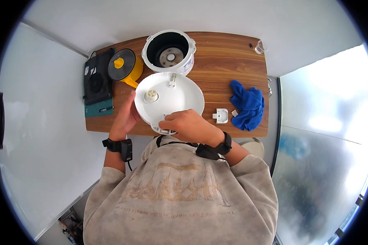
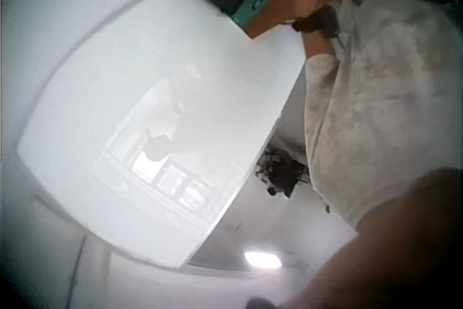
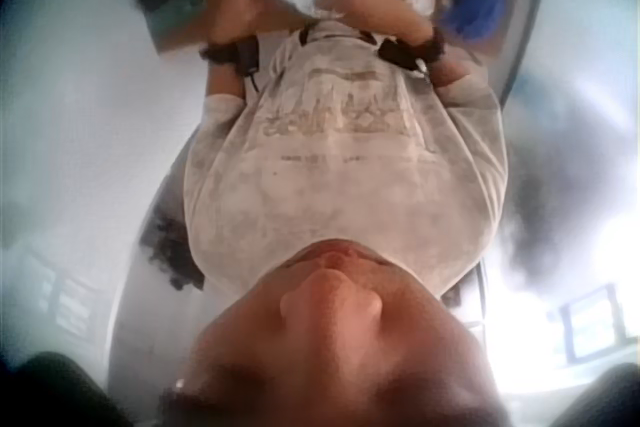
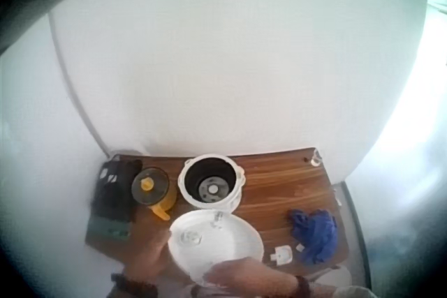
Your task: The person assembles a white rice cooker by hand, inserting a small white cylindrical component into the lid and securing it. They then place the lid onto the cooker body and set it on the table. Finally, they remove the lid from a yellow pot and place it on the table.
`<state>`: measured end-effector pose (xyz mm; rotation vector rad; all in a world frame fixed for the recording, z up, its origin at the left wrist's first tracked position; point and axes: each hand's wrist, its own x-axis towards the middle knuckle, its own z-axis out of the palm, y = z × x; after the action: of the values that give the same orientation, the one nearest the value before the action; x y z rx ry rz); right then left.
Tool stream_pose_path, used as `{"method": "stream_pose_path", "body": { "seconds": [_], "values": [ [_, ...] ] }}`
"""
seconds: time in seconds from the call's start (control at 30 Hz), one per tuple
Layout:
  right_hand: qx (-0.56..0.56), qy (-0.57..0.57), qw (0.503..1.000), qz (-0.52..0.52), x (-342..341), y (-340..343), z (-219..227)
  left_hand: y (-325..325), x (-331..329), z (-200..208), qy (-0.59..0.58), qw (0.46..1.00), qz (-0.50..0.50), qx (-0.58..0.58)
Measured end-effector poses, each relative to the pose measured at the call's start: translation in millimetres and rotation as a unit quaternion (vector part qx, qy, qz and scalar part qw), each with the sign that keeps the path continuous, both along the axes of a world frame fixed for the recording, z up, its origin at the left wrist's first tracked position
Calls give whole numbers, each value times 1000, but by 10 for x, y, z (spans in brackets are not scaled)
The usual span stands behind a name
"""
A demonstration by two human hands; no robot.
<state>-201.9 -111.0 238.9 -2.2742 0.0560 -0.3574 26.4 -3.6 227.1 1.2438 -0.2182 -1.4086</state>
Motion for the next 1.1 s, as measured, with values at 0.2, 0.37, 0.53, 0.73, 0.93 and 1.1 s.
{"method": "stream_pose_path", "body": {
  "seconds": [0.2,0.37,0.53,0.73,0.93,1.1],
  "values": [
    [-7,43,998,46,268,112,-254,293,127,-249,-61,997,9,48],
    [67,12,997,29,339,186,-174,862,455,-416,-57,991,115,34],
    [120,-22,985,-125,360,17,-361,1552,801,-531,-58,966,251,33],
    [52,168,967,-182,516,-459,-1380,1834,878,-492,-63,943,318,75],
    [46,228,965,-123,1022,-466,-1976,1891,885,-402,-124,935,321,90],
    [15,209,978,6,1715,-133,-1948,2040,889,-514,-67,934,345,63]
  ]
}}
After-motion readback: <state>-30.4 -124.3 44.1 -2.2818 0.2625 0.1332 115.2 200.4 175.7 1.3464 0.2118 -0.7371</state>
